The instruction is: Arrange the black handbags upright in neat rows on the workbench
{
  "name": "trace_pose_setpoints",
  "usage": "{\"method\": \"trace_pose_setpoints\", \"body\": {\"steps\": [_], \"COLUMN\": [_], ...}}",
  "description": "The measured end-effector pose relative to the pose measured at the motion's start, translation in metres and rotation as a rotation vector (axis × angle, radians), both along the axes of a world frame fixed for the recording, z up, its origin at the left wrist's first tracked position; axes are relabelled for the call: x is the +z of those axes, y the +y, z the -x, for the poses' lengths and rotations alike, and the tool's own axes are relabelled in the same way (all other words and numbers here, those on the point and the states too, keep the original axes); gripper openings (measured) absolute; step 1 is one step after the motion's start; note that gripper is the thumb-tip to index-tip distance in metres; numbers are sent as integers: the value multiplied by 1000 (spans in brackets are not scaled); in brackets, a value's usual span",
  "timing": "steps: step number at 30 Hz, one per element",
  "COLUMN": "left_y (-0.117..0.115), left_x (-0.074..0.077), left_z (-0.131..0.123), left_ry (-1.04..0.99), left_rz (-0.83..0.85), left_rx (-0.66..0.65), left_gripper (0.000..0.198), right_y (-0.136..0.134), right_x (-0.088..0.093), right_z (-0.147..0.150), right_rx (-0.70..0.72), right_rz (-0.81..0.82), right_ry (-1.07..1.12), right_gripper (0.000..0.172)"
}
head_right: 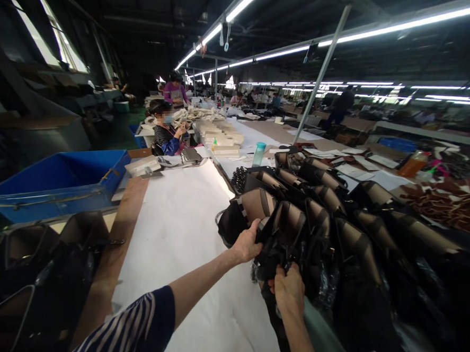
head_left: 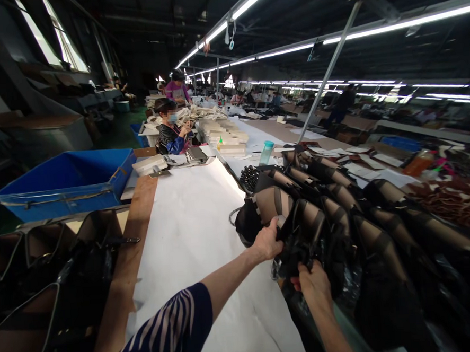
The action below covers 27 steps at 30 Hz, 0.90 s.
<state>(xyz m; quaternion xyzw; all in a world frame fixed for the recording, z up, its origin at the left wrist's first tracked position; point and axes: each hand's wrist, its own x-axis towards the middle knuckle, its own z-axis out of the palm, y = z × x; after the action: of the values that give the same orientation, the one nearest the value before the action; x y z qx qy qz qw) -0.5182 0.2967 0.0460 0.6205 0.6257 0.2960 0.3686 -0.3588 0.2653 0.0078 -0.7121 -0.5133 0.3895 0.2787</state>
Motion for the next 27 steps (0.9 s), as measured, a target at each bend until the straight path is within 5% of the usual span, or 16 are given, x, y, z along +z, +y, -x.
{"method": "trace_pose_setpoints", "body": {"steps": [6, 9, 17, 21, 27], "left_y": [0, 0, 6, -36, -128], "left_x": [-11, -3, 74, 84, 57], "left_z": [7, 22, 56, 71, 98], "left_ry": [5, 72, 445, 617, 734], "left_rz": [-51, -57, -98, -61, 36], "left_rx": [24, 30, -60, -132, -122], "left_gripper": [35, 27, 20, 18, 22], "right_y": [8, 13, 25, 17, 7], "right_x": [11, 8, 16, 22, 14], "right_z": [-15, -26, -13, 5, 8], "right_rx": [-63, -175, -240, -144, -38], "right_rz": [55, 61, 62, 133, 160], "right_ry": [-81, -35, 26, -42, -110], "right_gripper": [33, 35, 33, 32, 33]}}
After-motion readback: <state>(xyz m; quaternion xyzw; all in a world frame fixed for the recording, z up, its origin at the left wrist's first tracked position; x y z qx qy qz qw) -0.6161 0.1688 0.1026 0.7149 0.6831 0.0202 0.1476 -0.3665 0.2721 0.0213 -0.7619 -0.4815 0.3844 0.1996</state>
